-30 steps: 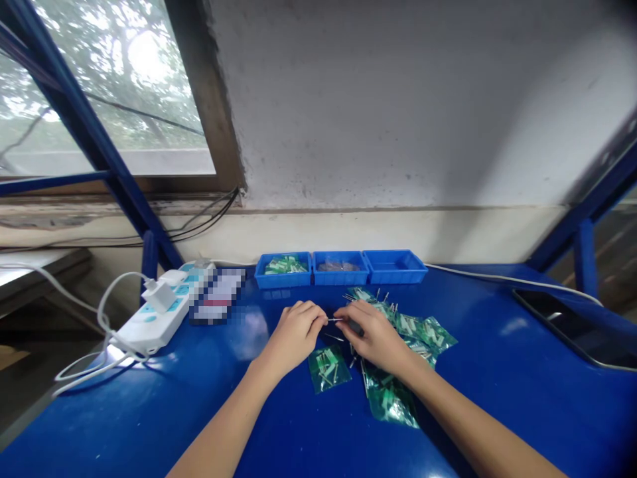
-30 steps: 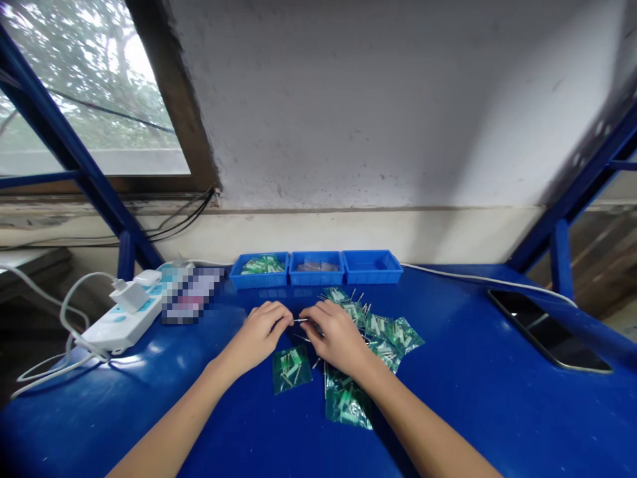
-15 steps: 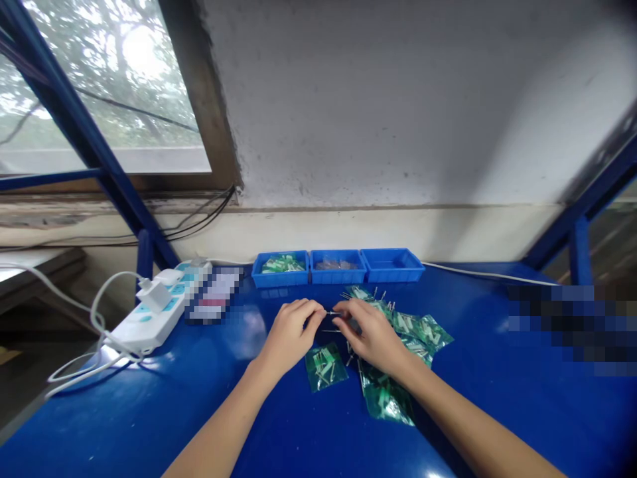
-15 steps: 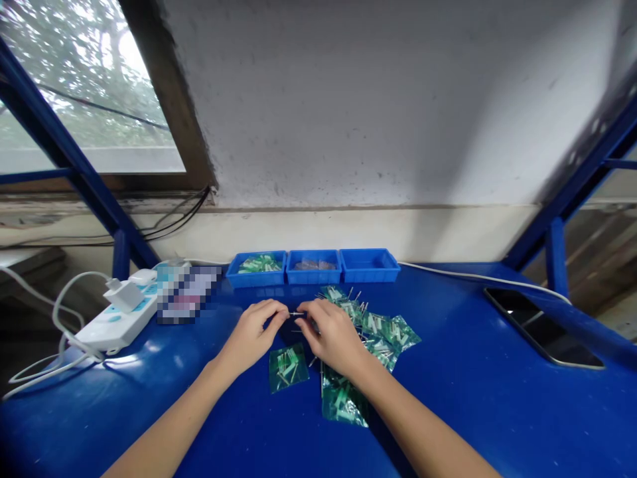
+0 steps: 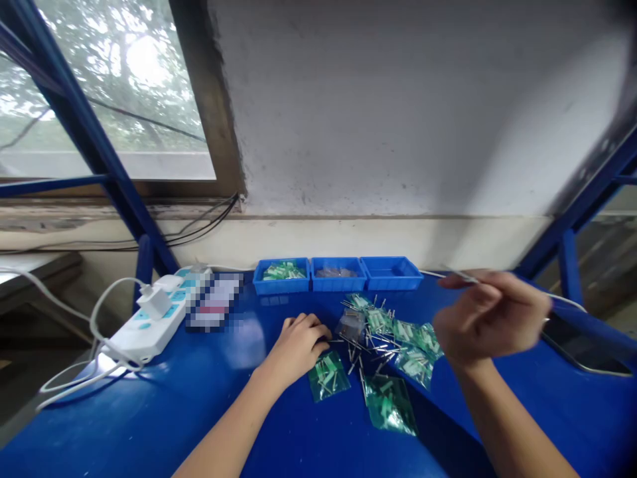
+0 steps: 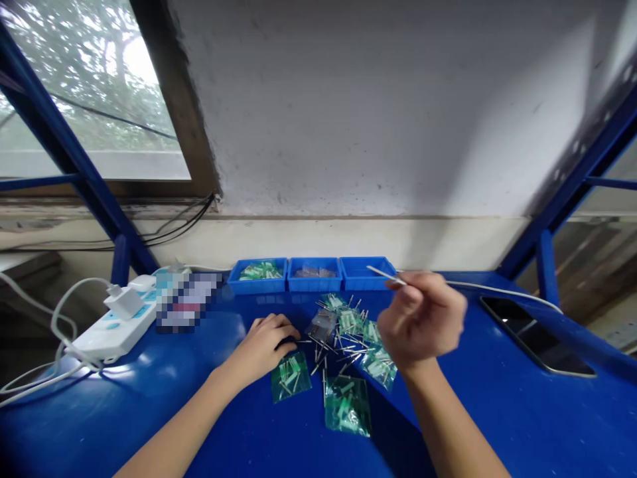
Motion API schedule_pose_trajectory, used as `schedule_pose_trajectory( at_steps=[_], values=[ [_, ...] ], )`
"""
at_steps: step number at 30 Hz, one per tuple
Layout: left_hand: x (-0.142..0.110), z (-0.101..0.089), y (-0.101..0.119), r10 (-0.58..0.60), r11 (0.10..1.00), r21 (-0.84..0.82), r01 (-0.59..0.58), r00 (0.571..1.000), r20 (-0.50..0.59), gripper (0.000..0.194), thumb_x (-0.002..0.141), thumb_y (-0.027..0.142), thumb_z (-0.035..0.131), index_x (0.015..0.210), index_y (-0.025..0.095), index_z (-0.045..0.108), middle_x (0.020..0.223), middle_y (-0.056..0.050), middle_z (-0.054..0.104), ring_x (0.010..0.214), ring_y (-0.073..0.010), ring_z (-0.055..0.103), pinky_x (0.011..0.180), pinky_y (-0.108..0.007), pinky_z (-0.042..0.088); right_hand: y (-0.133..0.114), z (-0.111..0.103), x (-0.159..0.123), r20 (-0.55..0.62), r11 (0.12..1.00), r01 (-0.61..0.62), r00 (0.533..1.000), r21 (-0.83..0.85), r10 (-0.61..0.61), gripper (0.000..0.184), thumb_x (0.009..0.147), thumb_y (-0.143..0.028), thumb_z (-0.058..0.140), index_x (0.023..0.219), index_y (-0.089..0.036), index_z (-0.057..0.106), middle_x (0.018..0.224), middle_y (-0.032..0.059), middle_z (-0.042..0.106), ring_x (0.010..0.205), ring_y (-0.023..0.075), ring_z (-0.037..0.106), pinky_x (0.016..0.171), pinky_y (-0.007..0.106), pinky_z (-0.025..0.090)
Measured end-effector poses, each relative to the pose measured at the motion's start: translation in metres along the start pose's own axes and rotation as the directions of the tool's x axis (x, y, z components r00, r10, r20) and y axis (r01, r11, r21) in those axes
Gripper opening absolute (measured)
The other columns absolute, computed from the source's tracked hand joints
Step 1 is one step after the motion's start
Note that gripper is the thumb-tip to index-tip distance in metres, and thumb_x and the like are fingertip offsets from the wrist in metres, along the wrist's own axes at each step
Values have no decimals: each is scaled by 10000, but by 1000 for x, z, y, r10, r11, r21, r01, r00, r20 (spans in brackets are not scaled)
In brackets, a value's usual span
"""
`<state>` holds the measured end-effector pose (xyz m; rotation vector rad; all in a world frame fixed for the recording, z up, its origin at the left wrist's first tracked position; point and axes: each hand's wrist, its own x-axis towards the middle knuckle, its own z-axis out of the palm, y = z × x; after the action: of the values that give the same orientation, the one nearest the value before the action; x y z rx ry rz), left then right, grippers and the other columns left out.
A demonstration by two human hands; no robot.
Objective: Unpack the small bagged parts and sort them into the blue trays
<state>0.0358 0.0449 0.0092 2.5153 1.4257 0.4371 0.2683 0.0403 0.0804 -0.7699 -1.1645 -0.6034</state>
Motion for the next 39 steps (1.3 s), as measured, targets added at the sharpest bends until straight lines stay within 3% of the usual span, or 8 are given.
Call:
schedule_pose_trajectory(
  at_steps=[4,8,11,13,17,21,28,39],
  values=[
    [2,8,0,-9,1000,4,9,1000,-23,147,887,227,487,832,219,623,936,-26,585,951,-224,508,819,-386,349,10,6,12,-176,1000,7,984,-15,-10,140,898,-317,474,925,-220,571,614,5,493,522,151,571,486,287,407],
    [1,15,4,-2,1000,9,3,999,-54,134,908,221,448,879,203,577,949,-32,580,948,-217,493,815,-381,350,44,13,4,164,925,-105,971,-365,176,190,872,-327,491,919,-176,597,636,30,588,551,162,578,557,298,418],
    [2,17,9,11,1000,-16,-12,999,-43,119,895,309,495,930,228,576,976,-28,570,975,-226,484,836,-392,344,66,12,-12,597,842,-53,682,-537,423,265,826,-392,539,972,-181,604,658,33,645,556,193,595,517,287,376],
    [5,19,9,29,999,-25,-30,999,-33,119,896,304,494,879,226,583,965,-26,572,967,-221,487,840,-392,341,68,11,-26,721,842,-33,498,-539,481,281,832,-408,523,992,-193,607,679,37,665,579,207,613,515,282,371],
    [16,22,2,-29,990,-138,16,995,-94,138,909,245,443,832,210,552,879,-12,605,892,-198,513,800,-359,370,42,11,-54,888,951,-176,347,-254,302,259,888,-370,446,1014,-202,597,729,35,669,645,187,628,586,282,441],
    [23,24,-12,-112,928,-371,37,977,-182,159,908,227,403,831,208,541,797,-2,609,822,-175,547,745,-294,411,10,18,-75,953,980,-196,302,37,24,184,894,-290,472,1004,-212,597,833,43,650,727,164,610,650,275,460],
    [17,21,-15,-102,849,-529,-1,981,-166,170,904,214,363,808,196,502,624,39,519,620,-120,531,627,-230,399,-5,22,-84,950,977,-135,290,162,-117,137,905,-228,465,975,-199,579,781,40,610,705,164,558,626,279,417],
    [10,17,-7,-63,941,-334,-47,948,-311,178,910,274,432,871,226,598,865,-7,661,848,-180,570,795,-319,389,-3,21,-84,957,986,-154,289,63,-16,204,944,-272,382,892,-186,560,751,35,597,683,154,544,612,261,383]
  ],
)
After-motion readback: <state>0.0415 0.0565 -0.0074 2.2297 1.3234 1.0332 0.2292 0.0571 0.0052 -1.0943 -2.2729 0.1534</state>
